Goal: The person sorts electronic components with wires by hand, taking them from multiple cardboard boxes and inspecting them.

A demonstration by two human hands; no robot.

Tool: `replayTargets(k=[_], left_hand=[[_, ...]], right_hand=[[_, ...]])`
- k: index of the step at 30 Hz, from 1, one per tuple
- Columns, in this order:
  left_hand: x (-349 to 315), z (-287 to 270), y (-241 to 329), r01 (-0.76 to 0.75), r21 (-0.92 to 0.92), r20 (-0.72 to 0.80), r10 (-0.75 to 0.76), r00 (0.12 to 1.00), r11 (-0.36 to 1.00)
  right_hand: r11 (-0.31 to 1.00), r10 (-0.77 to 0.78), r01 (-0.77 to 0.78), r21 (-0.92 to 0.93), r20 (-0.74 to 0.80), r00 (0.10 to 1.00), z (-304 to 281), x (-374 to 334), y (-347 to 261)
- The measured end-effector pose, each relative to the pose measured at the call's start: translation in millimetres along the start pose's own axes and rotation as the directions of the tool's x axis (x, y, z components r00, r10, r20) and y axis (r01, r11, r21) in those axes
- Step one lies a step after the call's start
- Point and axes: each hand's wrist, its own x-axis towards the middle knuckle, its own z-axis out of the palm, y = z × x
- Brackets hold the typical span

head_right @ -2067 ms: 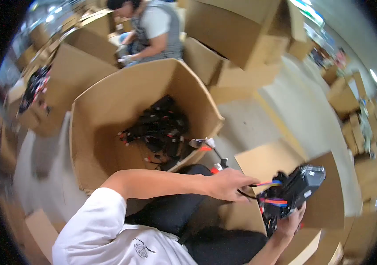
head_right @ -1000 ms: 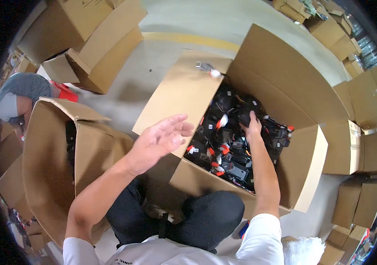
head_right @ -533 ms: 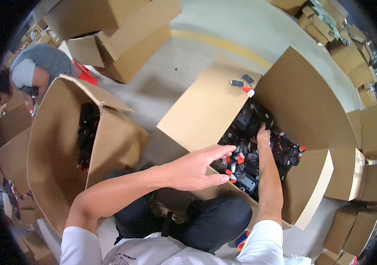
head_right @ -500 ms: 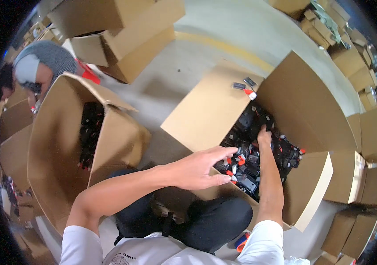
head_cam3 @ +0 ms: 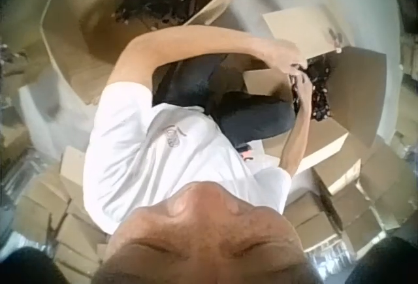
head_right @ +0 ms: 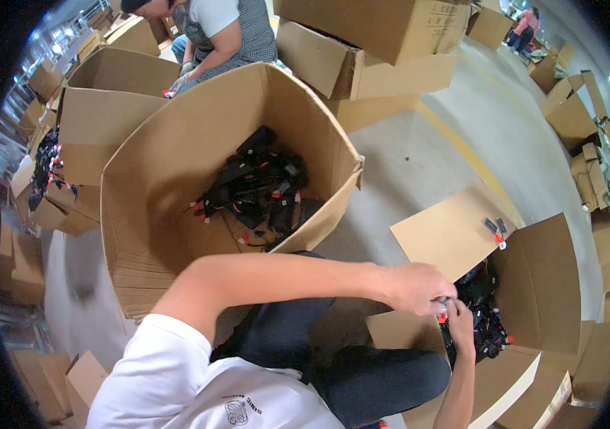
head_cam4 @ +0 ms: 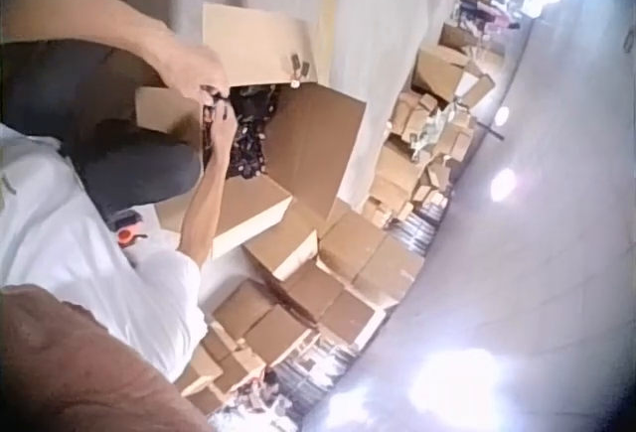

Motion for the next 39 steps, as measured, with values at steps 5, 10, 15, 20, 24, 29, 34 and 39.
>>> replayTargets(k=[5,10,15,20,24,29,34,39], left_hand=[[-101.4,-133.3,31.4,-0.098,-0.026,-0.460,0.075,0.885,0.995],[-253.2,-192.8,-142.4,0.451,-0.130,-0.729,-0.394,0.560,0.883],[-421.6,-169.4,-293.8,0.913,-0.172,-0.751,-0.649,0.121,0.369],[-434.1,-158.6,-348.1,0.989,-0.043,-0.833,-0.552,0.045,0.144],[-431.9,-170.2,-394.0,0.995,0.094,-0.860,-0.501,0.098,0.034],[-434.7,-179.5,-423.3,0.984,0.169,-0.844,-0.524,0.114,-0.057],[-445.5,-188.8,-377.6,0.967,0.040,-0.664,-0.716,0.215,0.253],[-389.5,-166.6,-255.3,0.906,-0.050,-0.013,-0.907,0.421,0.421]], right_hand=[[0.978,0.073,-0.105,0.182,0.176,0.982,12.1,-51.8,-58.6],[0.947,0.207,-0.202,0.251,0.003,0.978,16.0,-58.9,-39.4],[0.949,0.289,-0.286,0.135,0.003,0.957,15.0,-44.9,-31.8],[0.920,0.370,-0.365,0.140,-0.005,0.929,19.8,-41.4,-37.9],[0.914,0.384,-0.380,0.142,-0.003,0.923,21.1,-39.9,-43.4],[0.909,0.408,-0.403,0.102,-0.026,0.913,16.5,-42.1,-36.7],[0.903,0.403,-0.394,0.170,-0.023,0.915,27.3,-31.7,-55.5],[0.920,0.389,-0.381,0.097,-0.093,0.916,24.9,-26.4,-59.7]])
